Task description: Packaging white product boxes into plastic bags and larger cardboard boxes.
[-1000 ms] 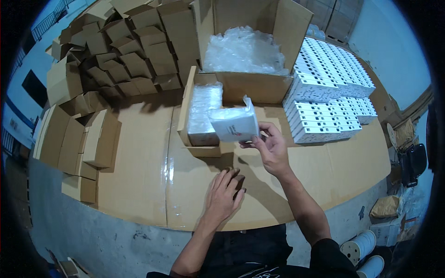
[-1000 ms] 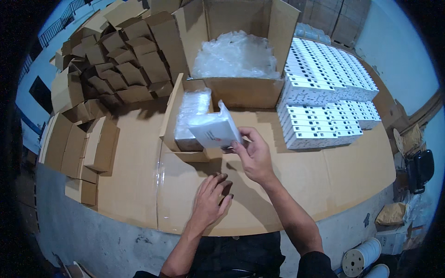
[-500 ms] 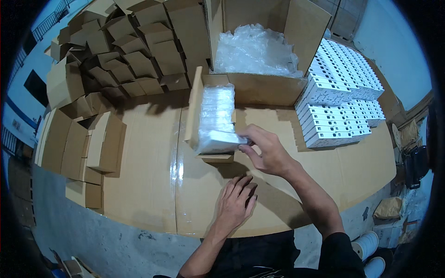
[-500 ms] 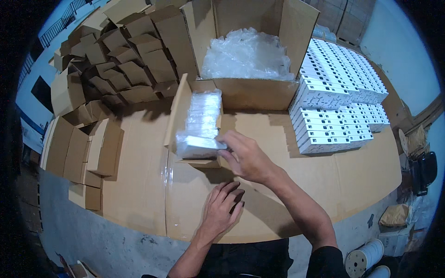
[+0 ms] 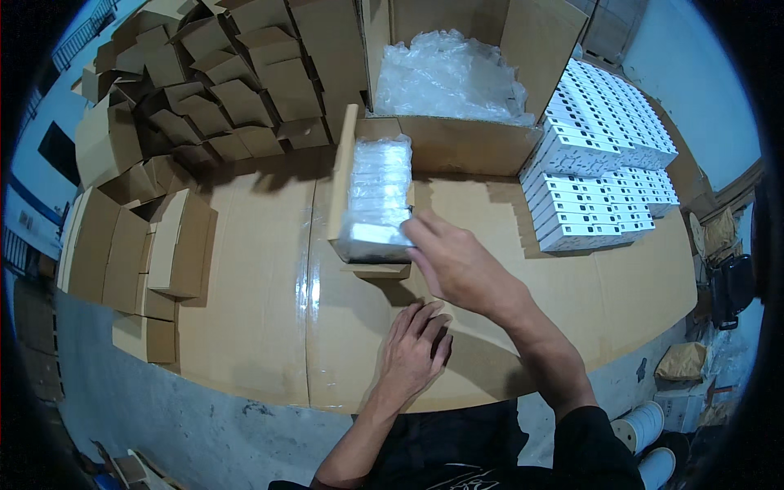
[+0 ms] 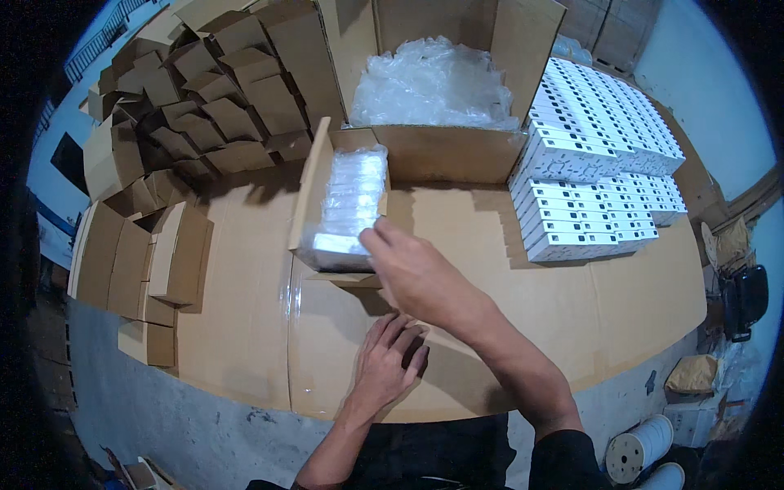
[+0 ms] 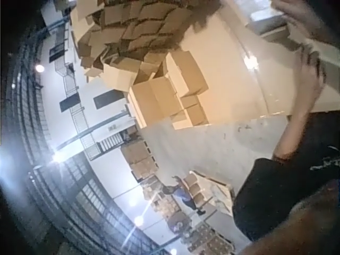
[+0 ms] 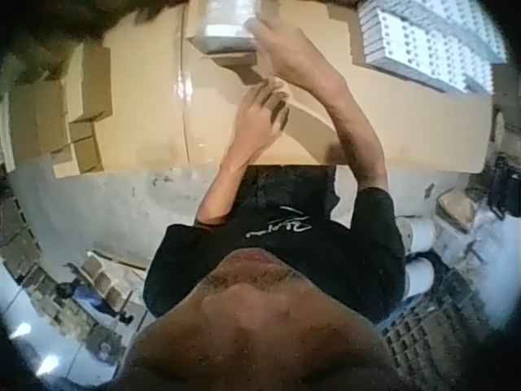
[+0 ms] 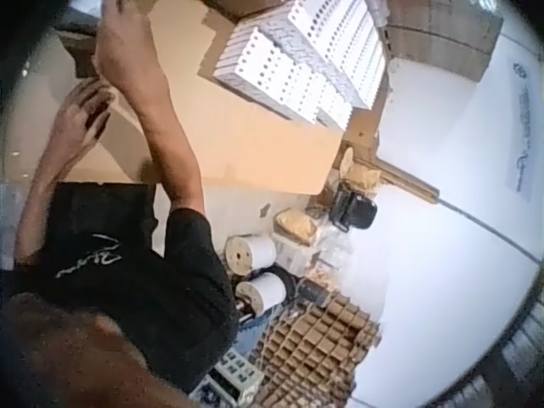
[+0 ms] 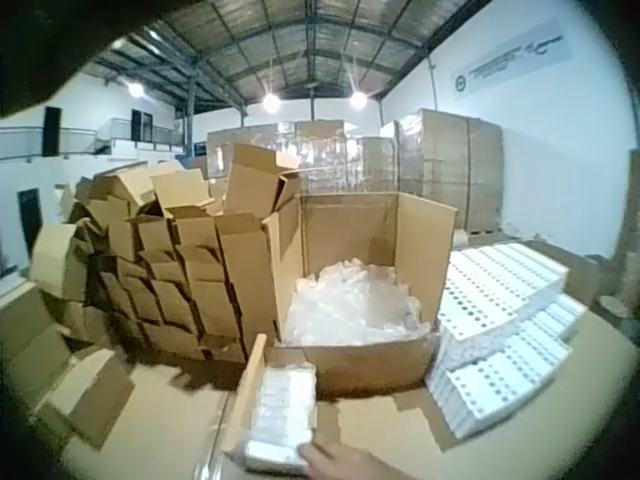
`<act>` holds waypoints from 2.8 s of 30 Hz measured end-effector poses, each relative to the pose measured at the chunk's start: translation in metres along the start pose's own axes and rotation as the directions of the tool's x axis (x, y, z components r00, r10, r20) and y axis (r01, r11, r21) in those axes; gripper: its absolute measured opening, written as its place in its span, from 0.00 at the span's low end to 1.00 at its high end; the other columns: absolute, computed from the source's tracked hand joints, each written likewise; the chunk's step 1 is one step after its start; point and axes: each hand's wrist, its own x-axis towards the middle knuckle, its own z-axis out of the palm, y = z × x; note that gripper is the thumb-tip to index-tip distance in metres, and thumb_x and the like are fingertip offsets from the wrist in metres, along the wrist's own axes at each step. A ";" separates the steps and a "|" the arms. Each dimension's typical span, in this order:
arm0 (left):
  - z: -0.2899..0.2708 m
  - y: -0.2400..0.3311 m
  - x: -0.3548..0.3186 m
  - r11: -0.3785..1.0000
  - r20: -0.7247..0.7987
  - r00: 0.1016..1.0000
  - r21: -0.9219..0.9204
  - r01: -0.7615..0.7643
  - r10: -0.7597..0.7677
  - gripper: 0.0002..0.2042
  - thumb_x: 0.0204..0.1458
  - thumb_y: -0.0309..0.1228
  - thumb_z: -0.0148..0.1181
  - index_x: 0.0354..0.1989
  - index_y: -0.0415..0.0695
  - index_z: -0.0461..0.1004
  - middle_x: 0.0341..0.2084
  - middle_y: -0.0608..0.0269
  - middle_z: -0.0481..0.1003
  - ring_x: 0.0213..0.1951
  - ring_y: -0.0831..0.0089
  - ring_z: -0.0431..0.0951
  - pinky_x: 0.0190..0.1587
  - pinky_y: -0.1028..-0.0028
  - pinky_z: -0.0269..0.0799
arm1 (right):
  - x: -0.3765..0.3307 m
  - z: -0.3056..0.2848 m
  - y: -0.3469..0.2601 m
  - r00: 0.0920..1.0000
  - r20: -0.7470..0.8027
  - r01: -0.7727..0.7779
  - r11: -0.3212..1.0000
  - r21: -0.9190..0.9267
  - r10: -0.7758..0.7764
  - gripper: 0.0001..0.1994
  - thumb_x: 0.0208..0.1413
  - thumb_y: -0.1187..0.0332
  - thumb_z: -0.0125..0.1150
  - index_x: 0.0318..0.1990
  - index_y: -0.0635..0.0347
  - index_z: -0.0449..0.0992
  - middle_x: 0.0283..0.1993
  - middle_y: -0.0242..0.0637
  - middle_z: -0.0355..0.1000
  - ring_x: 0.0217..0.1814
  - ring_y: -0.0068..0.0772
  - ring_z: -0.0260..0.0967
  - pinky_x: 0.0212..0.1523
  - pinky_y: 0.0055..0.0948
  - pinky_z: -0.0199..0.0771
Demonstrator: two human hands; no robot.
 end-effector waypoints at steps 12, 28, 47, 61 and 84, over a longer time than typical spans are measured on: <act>0.000 0.000 -0.001 0.999 -0.027 0.999 -0.030 -0.038 0.037 0.18 0.50 0.28 0.67 0.51 0.43 0.76 0.55 0.53 0.72 0.57 0.52 0.70 0.62 0.56 0.66 | 0.000 0.024 0.026 0.972 0.233 0.024 0.999 0.021 -0.028 0.14 0.64 0.68 0.55 0.55 0.55 0.78 0.48 0.41 0.76 0.53 0.42 0.67 0.55 0.39 0.65; 0.005 0.001 0.002 1.000 -0.031 0.999 -0.026 -0.011 0.010 0.14 0.50 0.25 0.65 0.46 0.40 0.77 0.51 0.48 0.75 0.56 0.45 0.71 0.61 0.53 0.65 | -0.018 0.019 0.001 0.985 -0.157 -0.048 0.989 0.138 0.070 0.15 0.56 0.75 0.56 0.50 0.59 0.80 0.45 0.50 0.79 0.47 0.55 0.77 0.49 0.49 0.76; 0.012 0.005 0.000 0.995 -0.010 0.995 0.015 -0.099 0.099 0.13 0.50 0.24 0.63 0.46 0.40 0.76 0.52 0.52 0.73 0.60 0.47 0.69 0.65 0.52 0.62 | -0.154 -0.239 0.210 0.717 -0.672 -0.540 0.757 -0.368 0.185 0.27 0.55 0.78 0.56 0.64 0.53 0.68 0.65 0.51 0.65 0.66 0.55 0.63 0.64 0.47 0.69; 0.002 0.022 0.006 0.992 -0.006 0.995 0.079 -0.094 0.095 0.10 0.60 0.28 0.58 0.47 0.38 0.78 0.54 0.49 0.75 0.57 0.49 0.72 0.62 0.57 0.67 | -0.132 -0.263 0.277 0.737 -0.633 -0.574 0.715 -0.399 0.239 0.21 0.53 0.76 0.65 0.54 0.57 0.67 0.58 0.51 0.67 0.60 0.60 0.68 0.59 0.50 0.72; 0.003 0.030 0.030 0.925 0.002 0.970 -0.298 0.234 -0.245 0.15 0.57 0.23 0.61 0.53 0.37 0.75 0.46 0.52 0.77 0.45 0.63 0.79 0.49 0.66 0.75 | -0.183 -0.179 0.107 0.713 -0.599 -0.432 0.901 0.036 0.366 0.16 0.61 0.83 0.56 0.55 0.63 0.71 0.43 0.44 0.75 0.33 0.29 0.79 0.31 0.28 0.77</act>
